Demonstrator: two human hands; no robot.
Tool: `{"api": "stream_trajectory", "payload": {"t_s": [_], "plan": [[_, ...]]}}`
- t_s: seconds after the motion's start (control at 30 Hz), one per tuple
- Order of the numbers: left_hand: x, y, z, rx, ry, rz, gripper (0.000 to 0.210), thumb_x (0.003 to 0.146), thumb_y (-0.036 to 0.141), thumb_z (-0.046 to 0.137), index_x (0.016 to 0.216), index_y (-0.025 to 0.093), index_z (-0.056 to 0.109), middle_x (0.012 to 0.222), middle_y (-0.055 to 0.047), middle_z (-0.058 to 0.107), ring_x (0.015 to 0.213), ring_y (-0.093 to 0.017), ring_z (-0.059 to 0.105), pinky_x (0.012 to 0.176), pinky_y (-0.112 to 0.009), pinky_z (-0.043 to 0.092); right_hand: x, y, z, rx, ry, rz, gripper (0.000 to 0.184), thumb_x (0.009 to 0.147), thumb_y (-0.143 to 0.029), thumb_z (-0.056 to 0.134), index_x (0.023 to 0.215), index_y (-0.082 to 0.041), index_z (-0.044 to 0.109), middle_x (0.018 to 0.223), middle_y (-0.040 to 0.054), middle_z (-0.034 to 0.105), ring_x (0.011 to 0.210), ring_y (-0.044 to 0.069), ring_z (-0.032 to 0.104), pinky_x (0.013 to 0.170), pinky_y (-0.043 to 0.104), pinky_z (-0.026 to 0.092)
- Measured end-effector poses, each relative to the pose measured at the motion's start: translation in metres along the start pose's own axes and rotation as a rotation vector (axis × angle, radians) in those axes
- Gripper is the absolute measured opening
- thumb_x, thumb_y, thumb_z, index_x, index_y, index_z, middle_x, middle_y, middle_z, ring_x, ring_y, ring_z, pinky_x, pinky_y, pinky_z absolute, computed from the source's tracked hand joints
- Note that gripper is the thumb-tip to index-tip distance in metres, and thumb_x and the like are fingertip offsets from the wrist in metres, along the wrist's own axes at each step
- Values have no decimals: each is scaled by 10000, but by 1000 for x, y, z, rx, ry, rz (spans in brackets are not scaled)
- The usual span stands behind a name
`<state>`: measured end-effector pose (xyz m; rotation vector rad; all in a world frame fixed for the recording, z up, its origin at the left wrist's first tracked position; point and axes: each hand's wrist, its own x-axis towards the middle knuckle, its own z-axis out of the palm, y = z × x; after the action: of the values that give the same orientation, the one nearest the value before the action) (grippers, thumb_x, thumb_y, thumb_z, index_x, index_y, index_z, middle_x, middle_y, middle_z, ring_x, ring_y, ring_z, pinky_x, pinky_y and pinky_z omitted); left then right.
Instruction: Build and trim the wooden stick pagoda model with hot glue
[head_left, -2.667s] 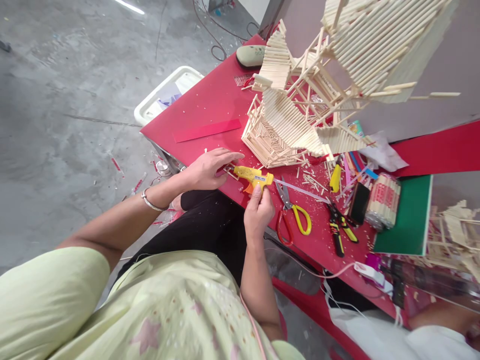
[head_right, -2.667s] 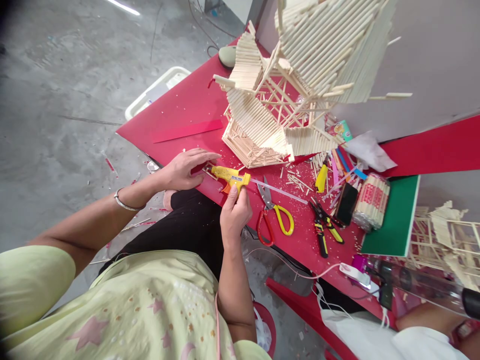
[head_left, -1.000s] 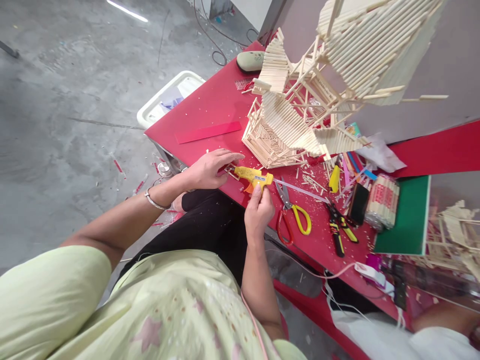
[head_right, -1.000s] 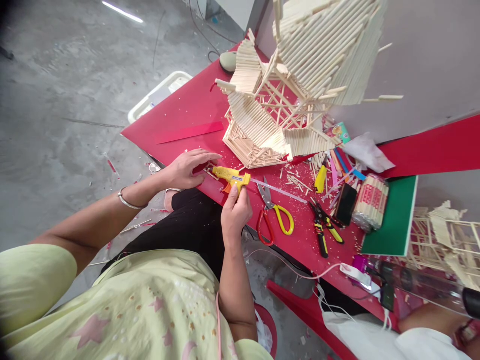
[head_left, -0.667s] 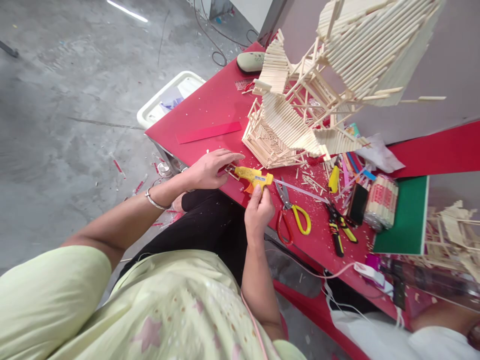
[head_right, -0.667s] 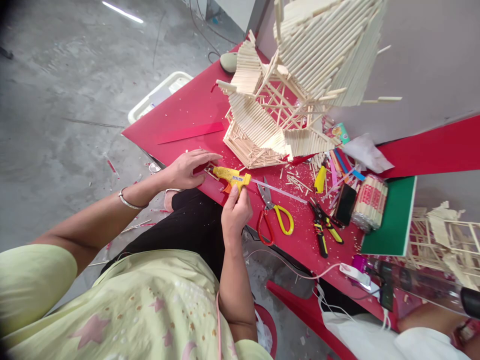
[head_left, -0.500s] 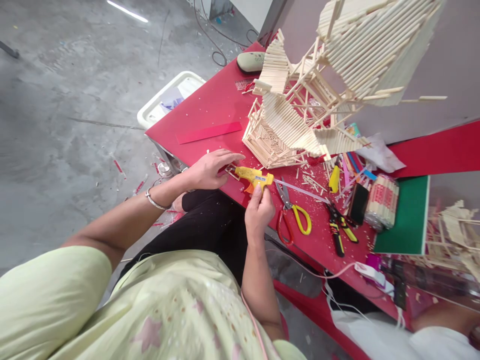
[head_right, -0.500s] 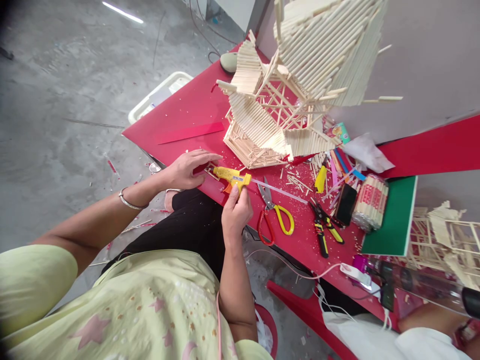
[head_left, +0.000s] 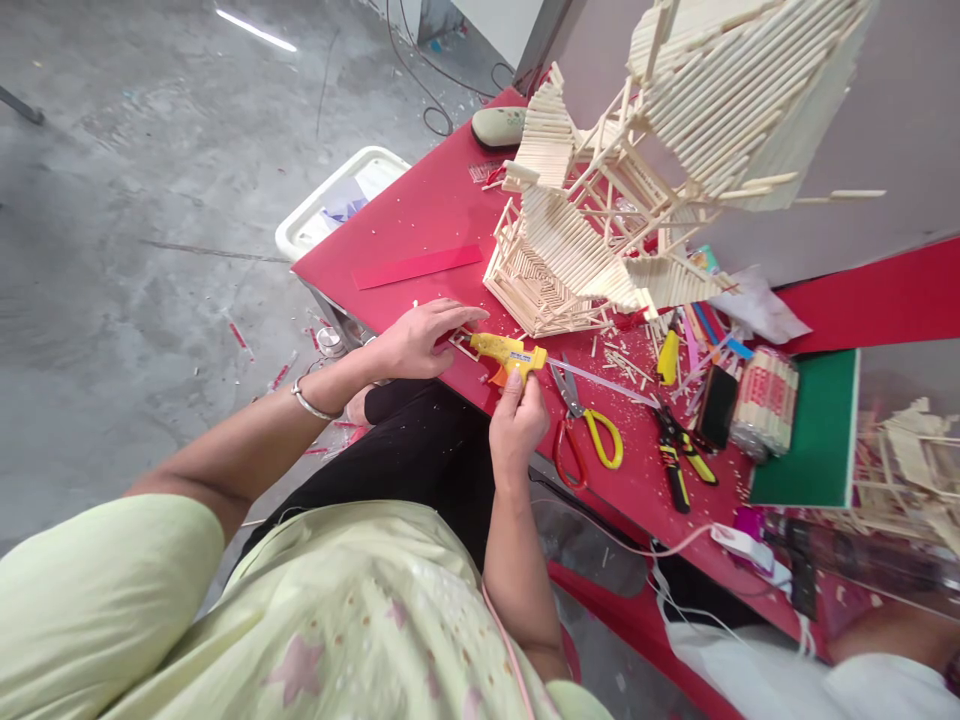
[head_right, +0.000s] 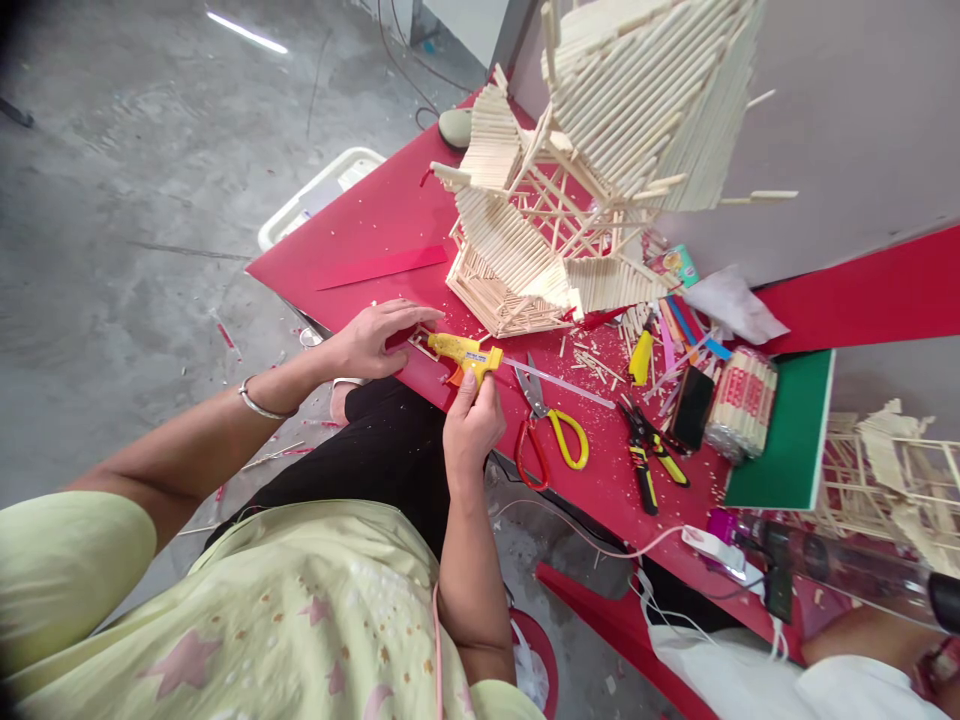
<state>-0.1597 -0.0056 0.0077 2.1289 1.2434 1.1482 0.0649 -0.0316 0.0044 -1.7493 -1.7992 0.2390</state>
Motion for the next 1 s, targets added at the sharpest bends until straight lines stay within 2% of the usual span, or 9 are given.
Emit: {"api": "stream_trajectory", "payload": {"t_s": [0.37,0.5,0.57,0.67,0.77,0.83,0.9,1.0], "plan": [[-1,-4,2,18,4,-6,783,692,49,550,1463,183,577,1264,-114,737,1164,-265,680,1014,-419,559,1,1,1,4,-2,-3,731,1093,-635,286,1276,-90,739,1107,212,805,949,300,776,763,341,518],[0,-5,3,3,56,22,732,707,58,559,1429,167,612,1258,-121,743,1174,-265,685,1022,-420,569,1,2,2,1,-2,-5,744,1094,-640,278,1290,-84,732,1138,216,800,966,297,776,775,333,514],[-2,-2,3,-22,132,28,627,736,76,564,1347,166,673,1264,-127,742,1184,-261,695,1034,-417,574,1,3,3,13,3,0,744,1092,-642,281,1294,-83,728,1146,221,798,974,303,775,785,339,518],[-11,5,2,-40,331,5,404,816,118,579,1174,192,752,1234,-112,757,1159,-243,719,1032,-398,582,0,2,3,63,7,19,727,1094,-629,286,1300,-85,722,1154,227,794,988,314,773,800,355,524],[-24,9,-5,21,568,-72,261,898,156,580,1059,212,777,1122,-81,770,1062,-210,736,958,-354,598,-1,2,1,127,10,51,709,1091,-626,305,1291,-86,721,1145,230,795,976,320,773,806,367,527],[-32,6,-11,92,667,-160,258,916,159,575,1060,209,782,1091,-71,753,975,-178,725,865,-302,595,-1,3,0,182,13,63,698,1085,-630,320,1270,-95,727,1118,222,798,967,320,771,810,372,529],[-36,0,-19,167,649,-263,277,905,159,588,1098,202,781,1104,-68,730,883,-148,698,768,-259,570,0,5,-1,249,11,76,684,1077,-640,334,1255,-111,730,1062,202,804,934,311,769,797,368,530],[-34,-10,-31,269,461,-317,294,894,173,603,1130,197,776,1142,-77,705,808,-136,660,744,-267,545,1,9,-1,346,-7,113,660,1060,-663,362,1233,-142,730,952,157,799,832,282,756,740,349,524]]}}
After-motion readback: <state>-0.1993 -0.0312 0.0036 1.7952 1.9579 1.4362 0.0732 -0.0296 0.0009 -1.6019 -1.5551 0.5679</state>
